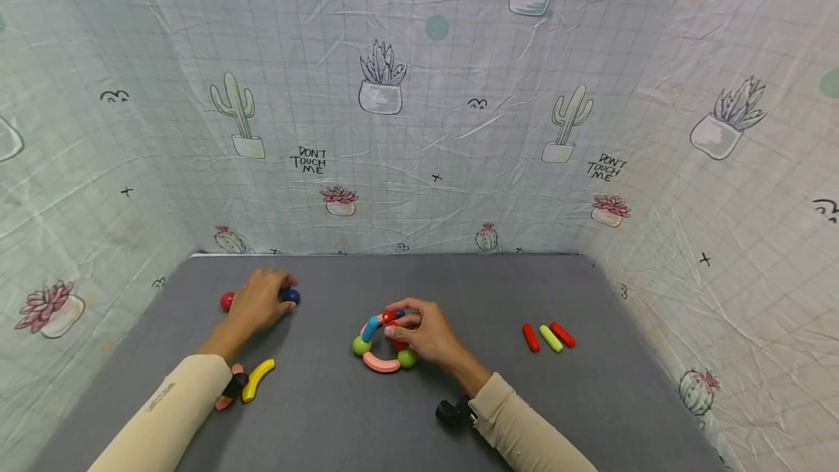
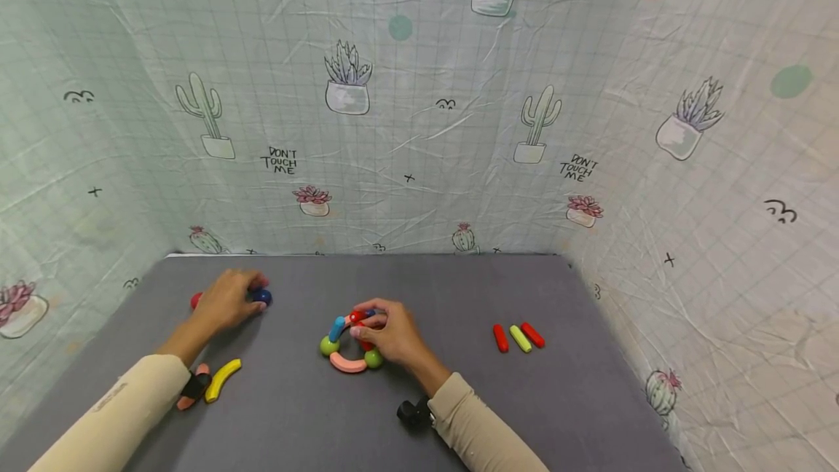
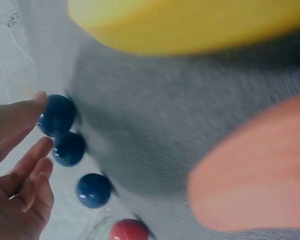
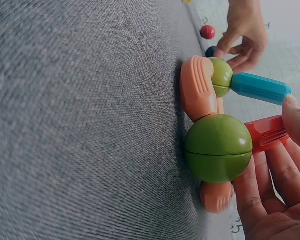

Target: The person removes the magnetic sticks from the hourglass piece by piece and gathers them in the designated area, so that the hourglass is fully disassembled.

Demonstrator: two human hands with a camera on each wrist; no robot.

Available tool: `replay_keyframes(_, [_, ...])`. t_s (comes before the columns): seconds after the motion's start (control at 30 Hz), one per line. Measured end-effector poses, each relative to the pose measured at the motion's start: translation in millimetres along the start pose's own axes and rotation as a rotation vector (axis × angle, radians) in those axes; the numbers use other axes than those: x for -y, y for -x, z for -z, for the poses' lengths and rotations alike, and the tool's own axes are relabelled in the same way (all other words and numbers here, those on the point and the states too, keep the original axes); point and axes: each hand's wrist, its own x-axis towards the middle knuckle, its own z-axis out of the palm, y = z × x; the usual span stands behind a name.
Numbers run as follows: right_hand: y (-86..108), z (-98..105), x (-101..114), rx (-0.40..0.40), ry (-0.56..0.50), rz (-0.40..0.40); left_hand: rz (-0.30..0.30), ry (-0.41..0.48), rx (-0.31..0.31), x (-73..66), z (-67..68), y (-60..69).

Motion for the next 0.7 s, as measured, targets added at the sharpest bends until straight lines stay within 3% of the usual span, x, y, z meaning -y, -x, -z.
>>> replay_keyframes(0.17, [-1.0, 0.1, -2.0, 0.002, -0.001, 0.013, -0.046, 0.019, -0.072, -20.7, 7.6, 3.3])
replay_keyframes(0.3, [-1.6, 0.4, -3.0, 0.002, -0.001, 0.02, -0.109, 0.059, -0.096, -45.1, 11.1, 5.7])
replay_keyframes(0.43, [-2.0, 0.5, -2.7, 0.005, 0.004, 0.014, -0.149, 0.112, -0.059, -71.3, 10.3, 9.4])
replay_keyframes(0.7, [-2.0, 0.6, -2.9, 0.008, -0.004, 0.01, -0.248, 0.268, 0.093, -110.9, 1.6, 20.5])
